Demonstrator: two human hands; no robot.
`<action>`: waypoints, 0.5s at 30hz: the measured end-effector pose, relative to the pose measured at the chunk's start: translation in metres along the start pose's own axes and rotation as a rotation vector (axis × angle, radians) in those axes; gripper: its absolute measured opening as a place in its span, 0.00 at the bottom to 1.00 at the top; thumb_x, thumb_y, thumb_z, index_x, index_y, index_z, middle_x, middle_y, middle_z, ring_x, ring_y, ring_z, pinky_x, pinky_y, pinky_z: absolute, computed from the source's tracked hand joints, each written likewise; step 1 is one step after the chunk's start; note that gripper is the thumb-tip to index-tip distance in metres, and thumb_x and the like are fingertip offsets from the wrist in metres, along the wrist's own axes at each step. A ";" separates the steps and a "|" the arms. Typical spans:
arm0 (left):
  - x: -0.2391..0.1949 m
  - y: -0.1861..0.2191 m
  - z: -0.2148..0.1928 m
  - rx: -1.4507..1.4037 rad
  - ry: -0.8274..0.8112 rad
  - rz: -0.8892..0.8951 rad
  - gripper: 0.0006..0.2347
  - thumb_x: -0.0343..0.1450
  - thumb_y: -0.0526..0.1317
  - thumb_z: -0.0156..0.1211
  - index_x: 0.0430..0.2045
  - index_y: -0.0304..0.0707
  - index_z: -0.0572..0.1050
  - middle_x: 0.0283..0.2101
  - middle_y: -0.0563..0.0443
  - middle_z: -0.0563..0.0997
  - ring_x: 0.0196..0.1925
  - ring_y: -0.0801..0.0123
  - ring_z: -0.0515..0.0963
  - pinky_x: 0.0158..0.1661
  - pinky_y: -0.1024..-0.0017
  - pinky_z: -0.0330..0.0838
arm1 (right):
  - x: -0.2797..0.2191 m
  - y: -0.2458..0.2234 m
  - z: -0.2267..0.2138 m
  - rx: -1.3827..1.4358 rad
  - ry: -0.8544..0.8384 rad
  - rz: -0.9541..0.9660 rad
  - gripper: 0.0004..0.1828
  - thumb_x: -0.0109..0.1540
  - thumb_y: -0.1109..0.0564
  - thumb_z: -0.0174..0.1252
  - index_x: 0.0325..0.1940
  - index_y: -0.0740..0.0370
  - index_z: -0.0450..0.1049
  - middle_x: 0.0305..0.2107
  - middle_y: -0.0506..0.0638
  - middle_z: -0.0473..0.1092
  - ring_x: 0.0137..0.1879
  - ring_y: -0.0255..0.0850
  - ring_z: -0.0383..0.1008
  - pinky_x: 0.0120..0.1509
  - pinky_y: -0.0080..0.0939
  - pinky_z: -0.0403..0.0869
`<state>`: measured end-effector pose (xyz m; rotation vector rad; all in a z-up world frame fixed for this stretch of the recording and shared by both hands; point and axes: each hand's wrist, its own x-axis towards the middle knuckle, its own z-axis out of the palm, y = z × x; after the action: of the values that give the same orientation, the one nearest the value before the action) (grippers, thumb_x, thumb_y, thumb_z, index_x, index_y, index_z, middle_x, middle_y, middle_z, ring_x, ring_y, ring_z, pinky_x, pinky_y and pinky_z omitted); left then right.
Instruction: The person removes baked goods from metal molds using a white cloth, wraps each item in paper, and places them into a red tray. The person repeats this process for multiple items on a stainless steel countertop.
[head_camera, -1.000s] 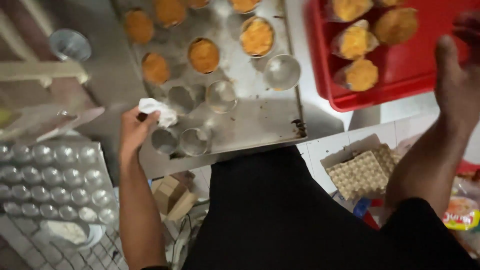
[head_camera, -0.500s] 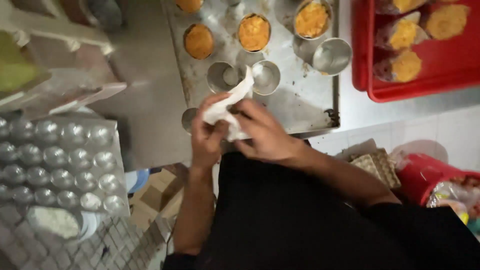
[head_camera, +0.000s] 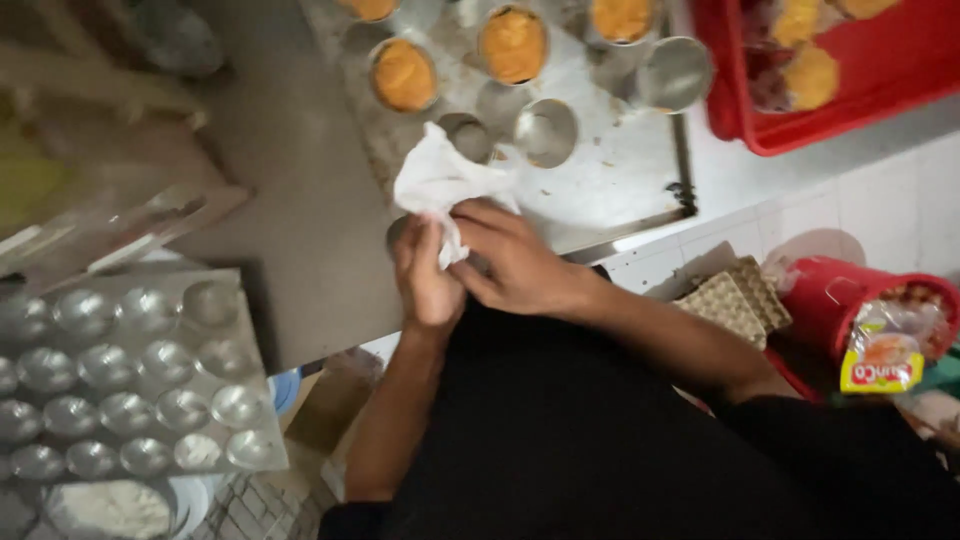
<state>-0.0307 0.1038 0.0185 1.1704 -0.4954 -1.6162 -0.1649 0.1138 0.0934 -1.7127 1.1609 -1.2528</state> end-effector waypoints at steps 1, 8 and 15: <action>0.002 0.014 0.007 -0.044 -0.014 -0.042 0.09 0.75 0.39 0.59 0.44 0.33 0.74 0.32 0.49 0.77 0.28 0.73 0.79 0.25 0.79 0.76 | 0.003 -0.005 0.002 -0.020 -0.016 0.011 0.09 0.63 0.63 0.61 0.46 0.69 0.74 0.41 0.64 0.71 0.47 0.67 0.74 0.51 0.60 0.75; 0.061 0.056 -0.020 -0.242 0.053 0.203 0.12 0.79 0.40 0.56 0.53 0.32 0.75 0.49 0.34 0.82 0.51 0.52 0.84 0.49 0.50 0.79 | 0.013 0.005 -0.020 0.061 -0.001 0.097 0.07 0.65 0.62 0.59 0.46 0.67 0.78 0.41 0.58 0.74 0.46 0.53 0.78 0.51 0.48 0.76; 0.135 0.067 -0.032 0.377 -0.048 0.531 0.16 0.81 0.43 0.51 0.63 0.40 0.68 0.62 0.46 0.76 0.65 0.62 0.75 0.66 0.67 0.68 | 0.043 0.021 -0.064 -0.288 0.021 0.078 0.06 0.69 0.76 0.61 0.46 0.72 0.75 0.42 0.63 0.76 0.49 0.51 0.77 0.58 0.46 0.76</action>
<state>0.0312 -0.0359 -0.0028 1.1442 -1.0784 -1.1175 -0.2263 0.0639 0.1060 -1.8416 1.4640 -1.0998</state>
